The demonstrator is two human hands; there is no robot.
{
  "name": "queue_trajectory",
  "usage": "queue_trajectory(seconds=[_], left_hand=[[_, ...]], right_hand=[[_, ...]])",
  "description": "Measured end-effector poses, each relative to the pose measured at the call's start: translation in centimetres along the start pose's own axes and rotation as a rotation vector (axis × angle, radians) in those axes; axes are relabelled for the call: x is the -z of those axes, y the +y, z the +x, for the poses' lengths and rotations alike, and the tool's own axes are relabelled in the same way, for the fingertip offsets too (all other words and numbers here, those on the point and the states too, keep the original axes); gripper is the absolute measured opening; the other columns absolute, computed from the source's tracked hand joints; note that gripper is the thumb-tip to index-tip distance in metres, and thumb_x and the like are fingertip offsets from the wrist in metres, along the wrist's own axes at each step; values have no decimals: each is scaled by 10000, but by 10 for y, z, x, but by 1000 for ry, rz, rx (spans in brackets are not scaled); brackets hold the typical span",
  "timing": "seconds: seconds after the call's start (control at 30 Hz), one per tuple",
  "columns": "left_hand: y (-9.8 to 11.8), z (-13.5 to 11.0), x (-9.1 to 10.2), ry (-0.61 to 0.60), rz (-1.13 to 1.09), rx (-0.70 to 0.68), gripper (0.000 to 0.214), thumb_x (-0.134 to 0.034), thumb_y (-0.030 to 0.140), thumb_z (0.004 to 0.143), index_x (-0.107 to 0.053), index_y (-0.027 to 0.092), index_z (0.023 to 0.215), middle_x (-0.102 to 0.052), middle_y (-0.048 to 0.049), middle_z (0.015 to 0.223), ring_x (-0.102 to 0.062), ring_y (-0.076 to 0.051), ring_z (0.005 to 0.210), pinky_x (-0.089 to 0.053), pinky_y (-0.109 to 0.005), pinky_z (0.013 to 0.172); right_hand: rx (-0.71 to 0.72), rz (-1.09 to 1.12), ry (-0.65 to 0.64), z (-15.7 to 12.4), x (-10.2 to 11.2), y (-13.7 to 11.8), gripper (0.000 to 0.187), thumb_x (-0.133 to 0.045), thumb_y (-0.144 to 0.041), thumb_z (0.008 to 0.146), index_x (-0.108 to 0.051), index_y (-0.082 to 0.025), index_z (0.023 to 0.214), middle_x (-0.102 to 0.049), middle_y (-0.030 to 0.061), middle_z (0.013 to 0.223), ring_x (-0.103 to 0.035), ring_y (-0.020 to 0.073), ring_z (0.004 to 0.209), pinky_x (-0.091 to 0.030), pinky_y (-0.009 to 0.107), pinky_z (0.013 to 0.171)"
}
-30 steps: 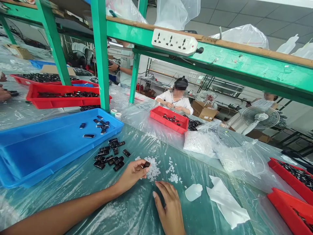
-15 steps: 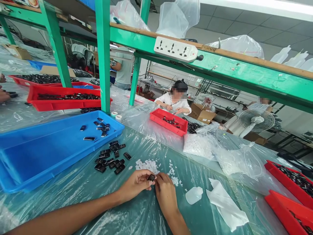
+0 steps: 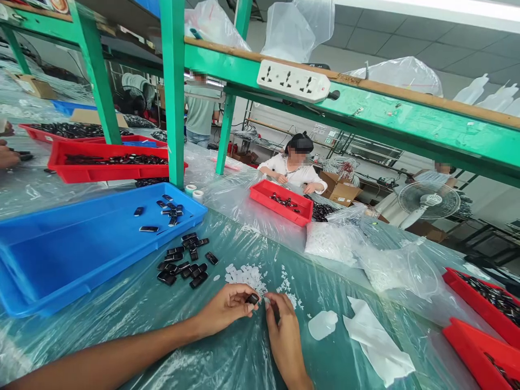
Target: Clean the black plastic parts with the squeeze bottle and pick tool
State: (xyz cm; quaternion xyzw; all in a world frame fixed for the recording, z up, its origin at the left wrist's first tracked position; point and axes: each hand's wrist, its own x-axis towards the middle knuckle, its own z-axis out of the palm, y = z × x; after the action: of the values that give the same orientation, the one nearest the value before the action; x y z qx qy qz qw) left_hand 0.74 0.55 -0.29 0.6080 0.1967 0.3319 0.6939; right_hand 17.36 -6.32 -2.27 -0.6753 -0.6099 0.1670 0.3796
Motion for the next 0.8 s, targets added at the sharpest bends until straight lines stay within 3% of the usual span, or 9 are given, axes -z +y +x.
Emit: queue_trajectory(seconds=[0.2, 0.3, 0.4, 0.8], left_hand=[[-1, -5, -5, -91, 40, 83, 260, -645, 311, 730, -654, 92, 869, -626, -59, 737, -552, -128, 640, -423, -241, 622], [-1, -6, -7, -150, 37, 99, 342, -647, 388, 730, -666, 85, 887, -617, -61, 733, -547, -122, 620, -436, -249, 635], [-2, -8, -8, -191, 26, 101, 379, -645, 440, 729, -674, 96, 887, -604, -51, 729, -542, -116, 612, -437, -242, 637], [-2, -8, -7, -262, 104, 37, 406, -565, 475, 795, -685, 104, 908, -579, -51, 721, -510, -122, 617, -429, -234, 617]], right_hand=[[-143, 203, 164, -16, 6, 9, 383, -467, -469, 838, -576, -167, 1047, -651, 85, 976, -613, 189, 894, -489, 297, 785], [-231, 431, 279, -22, 7, 4, 346, -618, -456, 737, -635, -180, 944, -687, 72, 933, -638, 200, 870, -506, 291, 775], [-259, 565, 289, -28, 7, -2, 276, -713, -387, 661, -676, -191, 852, -717, 65, 876, -663, 211, 838, -526, 286, 754], [-120, 344, 249, -35, 8, -8, 205, -681, -368, 685, -741, -225, 819, -726, 70, 898, -673, 248, 848, -556, 325, 740]])
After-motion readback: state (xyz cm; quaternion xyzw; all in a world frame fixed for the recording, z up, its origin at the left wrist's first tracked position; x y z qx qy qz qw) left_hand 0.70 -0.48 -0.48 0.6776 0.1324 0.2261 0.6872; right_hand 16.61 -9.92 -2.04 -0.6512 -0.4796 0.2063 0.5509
